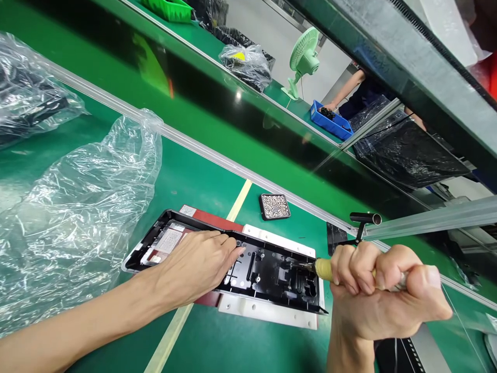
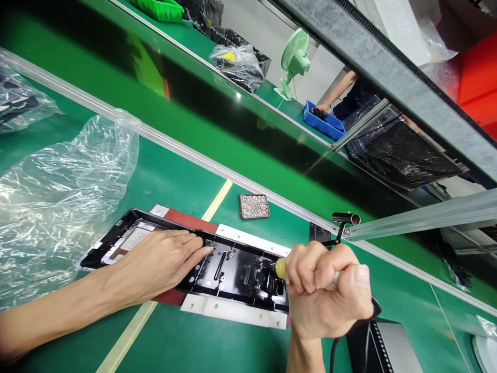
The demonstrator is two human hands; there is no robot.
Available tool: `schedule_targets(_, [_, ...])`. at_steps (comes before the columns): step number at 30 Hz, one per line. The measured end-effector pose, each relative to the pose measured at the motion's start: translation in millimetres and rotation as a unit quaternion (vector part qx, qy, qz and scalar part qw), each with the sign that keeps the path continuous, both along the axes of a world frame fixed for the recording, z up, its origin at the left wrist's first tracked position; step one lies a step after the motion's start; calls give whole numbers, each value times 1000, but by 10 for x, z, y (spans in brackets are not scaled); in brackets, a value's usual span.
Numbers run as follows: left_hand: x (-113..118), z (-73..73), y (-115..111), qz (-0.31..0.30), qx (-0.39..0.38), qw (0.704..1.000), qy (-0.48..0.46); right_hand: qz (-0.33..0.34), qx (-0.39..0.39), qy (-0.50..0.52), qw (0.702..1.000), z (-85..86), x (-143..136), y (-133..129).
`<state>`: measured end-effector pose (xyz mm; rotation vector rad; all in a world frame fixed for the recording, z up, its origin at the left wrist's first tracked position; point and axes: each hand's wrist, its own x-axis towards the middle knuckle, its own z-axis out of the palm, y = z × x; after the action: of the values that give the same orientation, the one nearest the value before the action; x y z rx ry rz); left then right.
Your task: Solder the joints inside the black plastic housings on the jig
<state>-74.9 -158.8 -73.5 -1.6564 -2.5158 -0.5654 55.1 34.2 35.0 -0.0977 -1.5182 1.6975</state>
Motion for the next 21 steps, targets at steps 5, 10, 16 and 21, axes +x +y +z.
schedule_targets(5, [2, -11, -28, -4, -19, 1000, -11, -7, 3, -1, 1000, 3, 10, -4])
schedule_targets(10, [-4, -30, -21, -8, -26, 999, -19, -12, 4, -3, 1000, -5, 7, 0])
schedule_targets(16, [-13, -41, -15, -10, -42, 998, -35, -8, 11, 0, 1000, -19, 12, 10])
schedule_targets(21, [-12, -54, -29, -20, -45, 998, -42, 6, 10, 3, 1000, -21, 15, 7])
